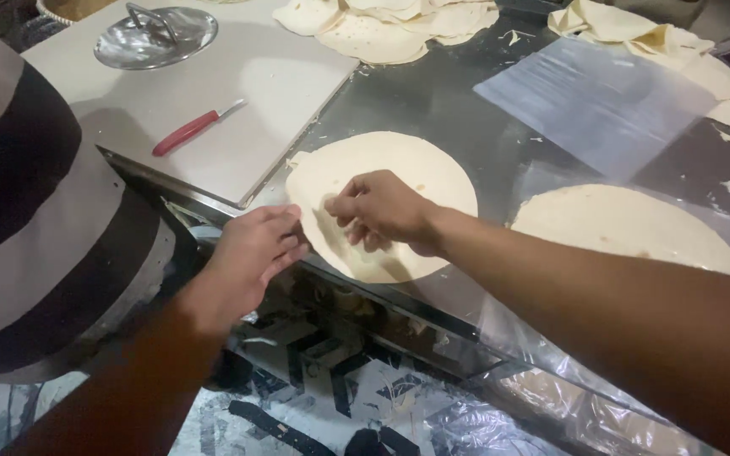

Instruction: The person places flatbread into plastic bags by hand and stacks the bagged items on a table.

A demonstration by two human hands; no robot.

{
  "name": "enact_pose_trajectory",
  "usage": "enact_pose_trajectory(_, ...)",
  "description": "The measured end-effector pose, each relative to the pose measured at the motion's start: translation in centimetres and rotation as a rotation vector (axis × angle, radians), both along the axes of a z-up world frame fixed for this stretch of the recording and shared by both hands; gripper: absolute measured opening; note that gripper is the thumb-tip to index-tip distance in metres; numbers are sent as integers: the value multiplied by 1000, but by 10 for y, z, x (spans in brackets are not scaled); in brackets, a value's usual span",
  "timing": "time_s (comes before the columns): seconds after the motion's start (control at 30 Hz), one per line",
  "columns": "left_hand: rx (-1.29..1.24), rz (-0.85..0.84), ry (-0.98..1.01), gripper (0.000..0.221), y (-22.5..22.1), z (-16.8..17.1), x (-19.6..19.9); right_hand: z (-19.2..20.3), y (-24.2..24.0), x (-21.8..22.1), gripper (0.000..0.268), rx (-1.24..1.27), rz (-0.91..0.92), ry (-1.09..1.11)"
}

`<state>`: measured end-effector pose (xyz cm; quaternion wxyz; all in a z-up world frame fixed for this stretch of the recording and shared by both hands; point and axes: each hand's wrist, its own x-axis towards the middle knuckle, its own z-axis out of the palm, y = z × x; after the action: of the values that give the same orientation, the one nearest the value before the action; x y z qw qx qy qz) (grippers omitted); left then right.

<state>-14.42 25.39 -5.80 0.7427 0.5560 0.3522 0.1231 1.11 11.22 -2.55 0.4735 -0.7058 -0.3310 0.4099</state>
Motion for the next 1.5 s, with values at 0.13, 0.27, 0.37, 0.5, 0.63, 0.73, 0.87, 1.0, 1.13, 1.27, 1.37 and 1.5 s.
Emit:
enact_pose_trajectory(0.13, 80, -112, -30, 30, -3, 13, 2, 15, 12, -2, 43, -48, -2, 5)
enact_pose_trajectory(0.27, 176, -129, 56, 23, -9, 19, 12, 7, 26, 6, 41, -45, -7, -42)
enact_pose_trajectory(0.37, 287, -74, 223, 18, -12, 19, 15, 8, 26, 8, 34, 6, 38, 29)
enact_pose_trajectory(0.5, 213, -112, 62, 21, 0, 8, 18, 5, 26, 10, 26, 50, 19, 56)
enact_pose_trajectory(0.63, 157, -223, 35, 30, 11, 12, 16, -2, 31, 6, 16, 58, -104, 159)
enact_pose_trajectory(0.73, 145, -184, 176, 35, 6, 35, 15, 4, 28, -3, 10, 50, -175, 281)
enact_pose_trajectory(0.87, 118, -176, 121, 42, 13, 34, 18, -3, 27, -7, 11, 65, -180, 357)
enact_pose_trajectory(1.0, 154, -205, 76, 40, 21, 26, 23, -3, 28, -10, 14, 41, -212, 307)
enact_pose_trajectory(1.13, 249, -144, 163, 36, 11, 35, 22, 5, 25, -15, 18, -3, -201, 219)
enact_pose_trajectory(1.27, 215, -194, -17, 33, 24, 11, 29, -10, 29, -3, 22, 65, -205, 241)
enact_pose_trajectory(1.37, 304, -172, 95, 31, 13, 23, 32, -8, 25, 1, 21, 55, -223, 275)
enact_pose_trajectory(1.5, 165, -87, 57, 29, -1, 34, 35, -41, 27, 34, 17, 51, -341, 265)
